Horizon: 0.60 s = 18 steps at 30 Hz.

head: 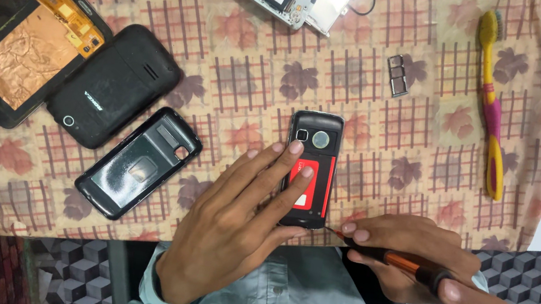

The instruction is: The person uses a screwdriver to remove screws from a small black mobile phone, then cleans the back cover with a toothbrush. They reassemble the phone by snapping the back cover on and test the buttons. The person then opens another phone's back cover and uses the screwdriver on its internal components.

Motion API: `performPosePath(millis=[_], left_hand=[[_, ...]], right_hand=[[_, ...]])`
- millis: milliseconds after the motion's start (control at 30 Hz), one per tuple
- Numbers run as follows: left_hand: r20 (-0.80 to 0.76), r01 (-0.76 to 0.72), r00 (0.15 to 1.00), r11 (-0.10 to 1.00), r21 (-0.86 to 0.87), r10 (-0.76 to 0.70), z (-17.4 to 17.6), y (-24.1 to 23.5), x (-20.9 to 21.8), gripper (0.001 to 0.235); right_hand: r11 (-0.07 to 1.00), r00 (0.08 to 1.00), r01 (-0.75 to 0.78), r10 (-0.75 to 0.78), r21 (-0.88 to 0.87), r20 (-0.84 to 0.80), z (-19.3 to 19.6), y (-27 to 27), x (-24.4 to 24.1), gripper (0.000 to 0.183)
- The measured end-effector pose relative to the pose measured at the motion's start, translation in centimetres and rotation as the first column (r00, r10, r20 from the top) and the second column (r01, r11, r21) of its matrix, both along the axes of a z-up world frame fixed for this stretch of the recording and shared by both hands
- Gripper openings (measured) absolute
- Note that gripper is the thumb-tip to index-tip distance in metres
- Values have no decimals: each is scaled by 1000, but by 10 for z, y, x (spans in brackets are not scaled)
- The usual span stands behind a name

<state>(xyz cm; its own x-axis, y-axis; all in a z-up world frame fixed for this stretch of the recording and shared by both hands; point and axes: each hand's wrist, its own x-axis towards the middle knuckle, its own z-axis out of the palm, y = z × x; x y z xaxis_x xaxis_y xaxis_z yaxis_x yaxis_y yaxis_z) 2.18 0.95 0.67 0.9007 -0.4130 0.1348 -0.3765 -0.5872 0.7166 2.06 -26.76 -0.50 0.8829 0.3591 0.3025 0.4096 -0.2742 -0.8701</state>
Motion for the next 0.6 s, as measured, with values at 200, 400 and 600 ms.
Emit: performPosePath(millis=[200, 400, 600], left_hand=[[-1, -6, 1000, 1000, -8, 6, -1, -2, 0, 70], [1, -4, 1000, 1000, -7, 4, 0, -1, -1, 69], [8, -9, 1000, 1000, -5, 9, 0, -2, -2, 69]], right_hand=[[1000, 997, -23, 24, 14, -70, 4, 5, 1, 35], [945, 892, -312, 326, 95, -313, 21, -2, 5, 40], [919, 820, -348, 395, 187, -413, 39, -1, 14, 61]])
